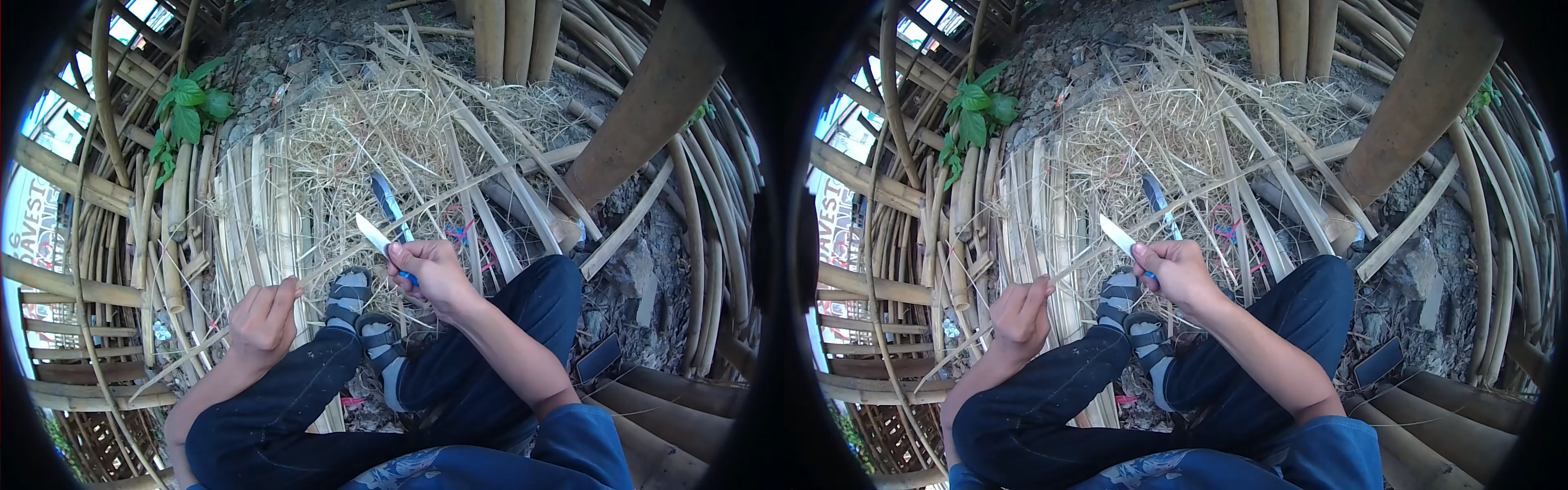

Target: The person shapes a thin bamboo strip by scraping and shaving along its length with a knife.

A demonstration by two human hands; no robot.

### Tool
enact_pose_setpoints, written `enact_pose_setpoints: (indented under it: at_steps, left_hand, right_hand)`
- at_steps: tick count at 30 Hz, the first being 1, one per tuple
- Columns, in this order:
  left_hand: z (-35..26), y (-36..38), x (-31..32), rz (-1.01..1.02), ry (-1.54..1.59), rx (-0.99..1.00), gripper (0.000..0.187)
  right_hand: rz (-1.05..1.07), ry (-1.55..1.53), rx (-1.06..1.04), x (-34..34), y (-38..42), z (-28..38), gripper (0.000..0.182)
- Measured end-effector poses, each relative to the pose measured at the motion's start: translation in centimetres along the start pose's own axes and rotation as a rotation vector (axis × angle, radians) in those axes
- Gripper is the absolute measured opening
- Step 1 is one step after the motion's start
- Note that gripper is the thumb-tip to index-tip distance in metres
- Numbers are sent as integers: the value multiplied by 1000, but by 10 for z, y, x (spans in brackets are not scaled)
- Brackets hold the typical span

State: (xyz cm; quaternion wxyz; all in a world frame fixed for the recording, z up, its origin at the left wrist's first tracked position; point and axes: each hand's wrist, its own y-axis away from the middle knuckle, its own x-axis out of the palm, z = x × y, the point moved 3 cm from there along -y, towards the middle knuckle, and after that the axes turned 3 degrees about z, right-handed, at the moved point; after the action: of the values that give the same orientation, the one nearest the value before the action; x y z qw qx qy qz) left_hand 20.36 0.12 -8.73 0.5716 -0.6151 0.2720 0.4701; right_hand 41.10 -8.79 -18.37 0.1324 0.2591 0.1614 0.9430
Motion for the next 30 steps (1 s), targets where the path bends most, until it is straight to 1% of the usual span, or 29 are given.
enact_pose_setpoints:
  at_steps: [3,5,7,9,12,14,18,23,25,27,29,30]
  left_hand:
    - [0,0,0,2,2,-19,26]
    - [-2,-4,0,21,27,-23,27]
    - [-6,-9,0,43,51,-24,27]
    - [-9,-12,2,67,116,-40,27]
    - [-9,-11,3,60,119,-37,27]
    - [-10,-11,3,63,121,-40,27]
    - [-8,-9,4,48,137,-46,27]
    - [-7,-9,1,53,129,-71,26]
    - [-5,-8,1,45,129,-76,25]
    - [0,-3,0,43,104,-107,26]
    - [3,1,0,29,96,-116,26]
    - [4,2,0,16,86,-124,26]
  right_hand:
    - [-17,-2,32,-9,2,9,34]
    - [8,-36,22,5,4,3,33]
    - [155,-22,-2,27,7,-8,32]
    - [169,-8,-11,34,7,-14,32]
    - [200,26,-31,38,7,-16,32]
    - [150,81,-25,35,9,-13,31]
    - [132,70,-33,28,6,-12,31]
    - [44,116,-37,17,1,-13,31]
    - [14,85,-35,15,6,1,32]
    - [-18,57,-31,3,4,10,34]
    - [-98,10,-118,-23,-4,13,36]
    - [-99,34,-118,-29,-6,16,38]
